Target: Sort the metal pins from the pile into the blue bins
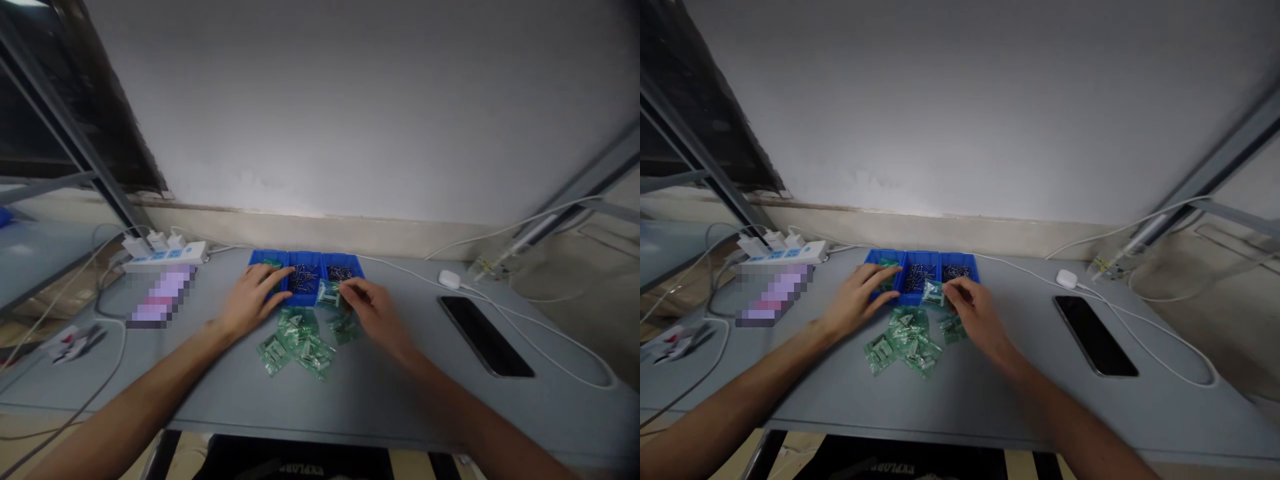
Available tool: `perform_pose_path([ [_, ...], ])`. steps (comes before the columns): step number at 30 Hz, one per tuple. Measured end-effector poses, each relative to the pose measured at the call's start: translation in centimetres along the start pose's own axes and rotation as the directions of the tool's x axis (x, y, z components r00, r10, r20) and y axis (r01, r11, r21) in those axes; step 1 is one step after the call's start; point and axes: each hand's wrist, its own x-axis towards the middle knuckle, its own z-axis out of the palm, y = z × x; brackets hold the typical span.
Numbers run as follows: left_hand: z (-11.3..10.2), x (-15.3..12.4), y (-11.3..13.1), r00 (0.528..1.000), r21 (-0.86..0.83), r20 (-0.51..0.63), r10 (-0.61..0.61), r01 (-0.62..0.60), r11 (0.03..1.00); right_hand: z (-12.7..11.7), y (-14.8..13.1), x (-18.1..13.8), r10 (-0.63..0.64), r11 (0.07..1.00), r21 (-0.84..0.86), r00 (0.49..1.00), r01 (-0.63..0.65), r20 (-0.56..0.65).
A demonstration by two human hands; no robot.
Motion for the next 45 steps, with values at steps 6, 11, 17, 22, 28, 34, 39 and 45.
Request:
perform_pose_path([
  [6, -0.6, -0.2, 2.1, 0.941, -0.046, -0.198, 0.275, -0.289, 0.956, 2.0, -2.1, 0.9, 0.043, 0.984, 0.163, 0.98, -0.075, 0.194],
  [11, -0.5, -0.5, 3.3, 0.891, -0.144, -0.309, 0.334, -0.39, 0.909, 3.0, -2.2, -0.5, -0.042, 0.998, -0.03, 0.986, 0.048, 0.161],
  [17, 0.4, -0.7, 4.1, 0.954, -0.39, -0.288, 0.086, -0.199, 0.899, 1.5, -0.5, -1.8, -0.673, 0.623, -0.384, 0.717, 0.682, 0.181],
  [22, 1.2, -0.9, 3.7, 0.937, -0.497, -0.312, -0.157, -0.02, 0.868, 2.2, 0.0, -1.7, -0.704, 0.605, -0.375, 0.691, 0.703, 0.161],
  [28, 0.4, -0.6, 3.2, 0.987, -0.495, -0.159, -0.039, -0.046, 0.868, 2.9, 1.0, -1.6, -0.685, 0.65, -0.365, 0.722, 0.667, 0.1],
  [34, 0.3, -0.5, 2.8, 0.984, -0.461, -0.086, 0.158, -0.18, 0.869, 2.3, 1.0, -1.4, -0.654, 0.694, -0.363, 0.756, 0.622, 0.046],
  [39, 0.4, -0.3, 2.9, 0.982, -0.406, -0.156, 0.11, -0.165, 0.899, 2.3, 0.3, -1.6, -0.696, 0.651, -0.316, 0.709, 0.69, 0.112],
  [45, 0.5, -0.5, 3.7, 0.996, -0.573, 0.009, -0.091, 0.08, 0.816, 2.9, -0.3, -1.9, -0.574, 0.779, -0.252, 0.815, 0.574, 0.081],
])
